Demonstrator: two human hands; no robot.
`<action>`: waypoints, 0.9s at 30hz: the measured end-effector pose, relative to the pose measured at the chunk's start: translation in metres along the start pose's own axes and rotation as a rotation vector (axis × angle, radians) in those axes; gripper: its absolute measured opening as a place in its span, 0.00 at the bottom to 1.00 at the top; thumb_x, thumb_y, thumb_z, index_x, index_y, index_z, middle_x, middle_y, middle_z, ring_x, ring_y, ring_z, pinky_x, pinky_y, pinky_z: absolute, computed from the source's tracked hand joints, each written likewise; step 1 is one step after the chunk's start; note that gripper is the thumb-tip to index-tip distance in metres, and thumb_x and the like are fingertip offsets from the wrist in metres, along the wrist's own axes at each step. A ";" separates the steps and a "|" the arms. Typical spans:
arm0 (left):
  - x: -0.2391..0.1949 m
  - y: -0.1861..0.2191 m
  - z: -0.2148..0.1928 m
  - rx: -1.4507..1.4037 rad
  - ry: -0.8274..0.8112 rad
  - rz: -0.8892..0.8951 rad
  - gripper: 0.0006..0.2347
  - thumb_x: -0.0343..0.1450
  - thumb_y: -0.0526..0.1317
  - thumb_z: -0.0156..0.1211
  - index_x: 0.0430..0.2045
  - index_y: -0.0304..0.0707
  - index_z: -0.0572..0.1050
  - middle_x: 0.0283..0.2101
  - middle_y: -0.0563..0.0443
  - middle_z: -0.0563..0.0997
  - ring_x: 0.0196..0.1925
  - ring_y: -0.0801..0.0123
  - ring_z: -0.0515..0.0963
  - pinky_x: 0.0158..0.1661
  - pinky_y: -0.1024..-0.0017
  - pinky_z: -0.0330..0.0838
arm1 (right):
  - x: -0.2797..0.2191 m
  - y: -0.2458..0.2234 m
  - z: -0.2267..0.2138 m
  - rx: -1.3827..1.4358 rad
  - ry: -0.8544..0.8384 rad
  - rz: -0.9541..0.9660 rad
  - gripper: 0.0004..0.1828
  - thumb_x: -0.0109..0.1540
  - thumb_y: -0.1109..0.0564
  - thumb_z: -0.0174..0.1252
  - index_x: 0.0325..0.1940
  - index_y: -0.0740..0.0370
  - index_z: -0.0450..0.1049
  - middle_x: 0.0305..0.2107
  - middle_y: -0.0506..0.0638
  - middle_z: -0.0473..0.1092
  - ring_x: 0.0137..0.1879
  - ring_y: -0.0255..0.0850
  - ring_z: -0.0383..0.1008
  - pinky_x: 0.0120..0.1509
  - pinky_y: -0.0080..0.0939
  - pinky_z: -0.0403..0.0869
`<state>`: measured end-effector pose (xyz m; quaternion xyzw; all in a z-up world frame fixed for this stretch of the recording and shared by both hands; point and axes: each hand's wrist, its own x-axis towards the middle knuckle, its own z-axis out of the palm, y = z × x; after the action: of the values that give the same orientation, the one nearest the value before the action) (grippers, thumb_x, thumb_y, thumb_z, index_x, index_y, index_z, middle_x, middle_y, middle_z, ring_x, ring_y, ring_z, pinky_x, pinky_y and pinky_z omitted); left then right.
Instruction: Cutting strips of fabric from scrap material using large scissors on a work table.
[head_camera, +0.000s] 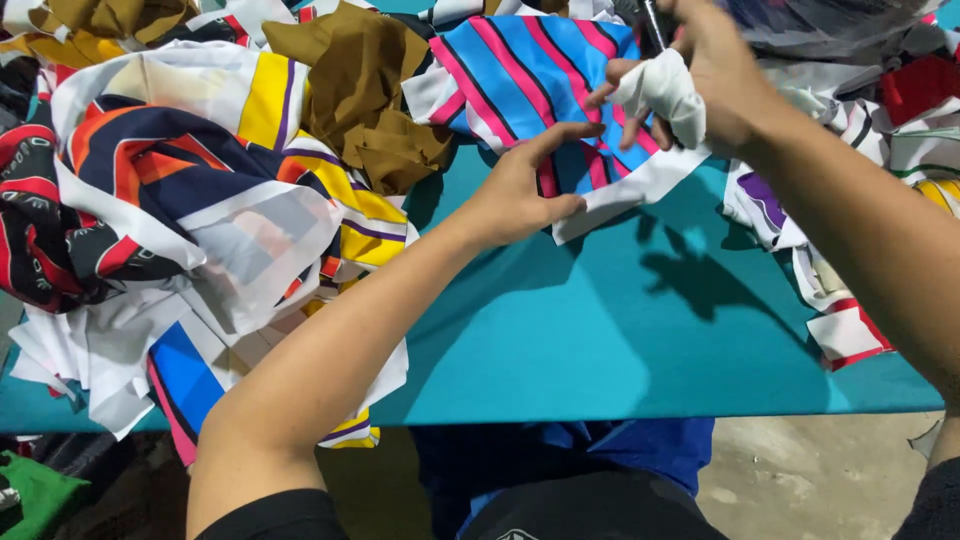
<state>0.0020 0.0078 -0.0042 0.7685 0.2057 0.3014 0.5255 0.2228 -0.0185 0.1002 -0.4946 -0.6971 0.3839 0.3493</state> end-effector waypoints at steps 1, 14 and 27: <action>0.000 0.000 -0.002 0.000 0.000 0.001 0.28 0.66 0.40 0.63 0.64 0.45 0.65 0.67 0.45 0.73 0.69 0.53 0.74 0.64 0.57 0.73 | 0.000 0.006 0.002 -0.001 0.001 0.000 0.25 0.74 0.59 0.50 0.70 0.72 0.51 0.49 0.71 0.73 0.27 0.49 0.77 0.18 0.37 0.70; 0.006 -0.021 -0.007 -0.076 0.040 0.017 0.36 0.73 0.41 0.70 0.73 0.47 0.52 0.78 0.40 0.55 0.80 0.48 0.57 0.72 0.51 0.65 | -0.051 0.034 0.007 1.271 -0.396 0.307 0.16 0.74 0.49 0.43 0.57 0.64 0.62 0.24 0.61 0.69 0.16 0.38 0.68 0.13 0.34 0.69; 0.004 0.003 -0.004 0.019 -0.045 -0.112 0.31 0.70 0.36 0.68 0.69 0.57 0.61 0.75 0.46 0.64 0.78 0.49 0.60 0.66 0.49 0.66 | -0.178 0.036 0.008 1.021 -0.219 0.360 0.56 0.57 0.54 0.72 0.81 0.59 0.45 0.17 0.50 0.60 0.13 0.37 0.65 0.07 0.34 0.68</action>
<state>0.0018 0.0121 0.0007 0.7675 0.2393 0.2523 0.5386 0.2787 -0.1829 0.0461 -0.3311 -0.3592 0.7761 0.3989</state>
